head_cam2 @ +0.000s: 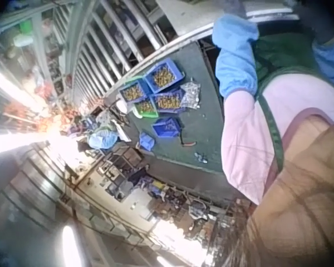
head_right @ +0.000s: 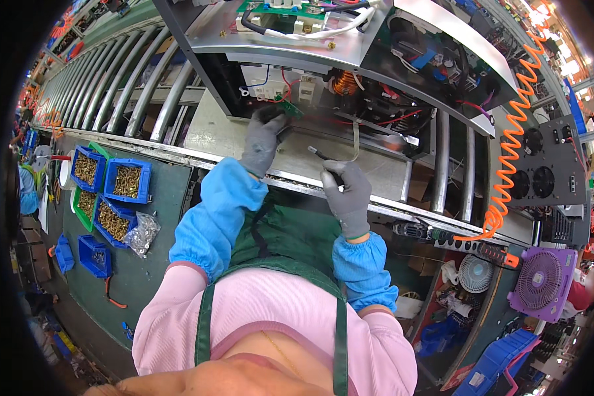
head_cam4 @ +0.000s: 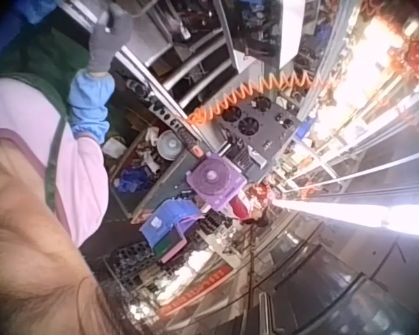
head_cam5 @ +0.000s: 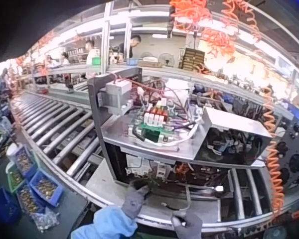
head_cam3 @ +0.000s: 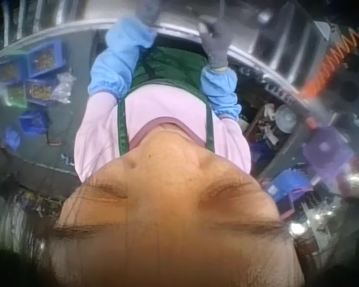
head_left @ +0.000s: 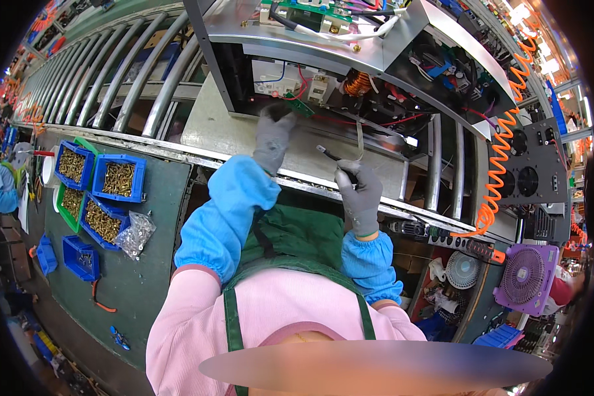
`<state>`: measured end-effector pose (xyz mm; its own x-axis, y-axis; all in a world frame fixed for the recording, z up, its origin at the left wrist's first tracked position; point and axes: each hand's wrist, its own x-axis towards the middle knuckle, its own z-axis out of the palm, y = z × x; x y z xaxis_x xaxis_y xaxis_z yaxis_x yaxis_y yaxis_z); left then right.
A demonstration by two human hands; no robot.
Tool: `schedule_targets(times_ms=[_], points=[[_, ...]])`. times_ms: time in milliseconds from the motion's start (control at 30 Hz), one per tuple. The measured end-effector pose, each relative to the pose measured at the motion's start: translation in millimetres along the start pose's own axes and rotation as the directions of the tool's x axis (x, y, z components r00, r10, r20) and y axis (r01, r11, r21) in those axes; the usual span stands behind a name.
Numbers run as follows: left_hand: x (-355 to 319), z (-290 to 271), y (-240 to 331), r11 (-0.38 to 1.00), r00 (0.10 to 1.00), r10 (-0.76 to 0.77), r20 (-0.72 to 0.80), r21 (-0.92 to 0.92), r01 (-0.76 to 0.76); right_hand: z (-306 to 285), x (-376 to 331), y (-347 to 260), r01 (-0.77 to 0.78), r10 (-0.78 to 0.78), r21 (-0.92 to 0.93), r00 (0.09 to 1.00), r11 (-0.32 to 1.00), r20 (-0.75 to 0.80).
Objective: The person assembles an electronic component by inserting parts into a housing and securing them with screws using a pneumatic screwdriver.
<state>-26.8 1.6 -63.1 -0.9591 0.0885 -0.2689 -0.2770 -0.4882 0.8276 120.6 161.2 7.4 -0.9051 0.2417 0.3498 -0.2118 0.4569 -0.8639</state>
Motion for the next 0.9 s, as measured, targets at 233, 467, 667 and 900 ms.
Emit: schedule_targets(times_ms=[233, 467, 667, 900], points=[[-7, 17, -5, 0.588, 0.745, 0.651, 0.142, 0.527, -0.614, -5, -9, 10, -0.076, 0.075, 0.059, 0.997, 0.995, 0.018], [-28, 27, 58, 0.014, 0.716, 0.594, 0.366, 0.886, -0.464, -9, -9, 1, -0.187, 0.182, 0.105, 0.982, 0.977, 0.057], [-13, 16, 65, 0.293, 0.748, 0.619, 0.239, 0.813, -0.503, -3, 2, -7, -0.091, 0.086, 0.099, 0.995, 0.991, 0.057], [-33, 30, 73, 0.608, 0.886, 0.463, 0.014, 0.723, -0.328, 1, 2, -8, -0.041, 0.038, 0.069, 0.998, 0.997, 0.048]])
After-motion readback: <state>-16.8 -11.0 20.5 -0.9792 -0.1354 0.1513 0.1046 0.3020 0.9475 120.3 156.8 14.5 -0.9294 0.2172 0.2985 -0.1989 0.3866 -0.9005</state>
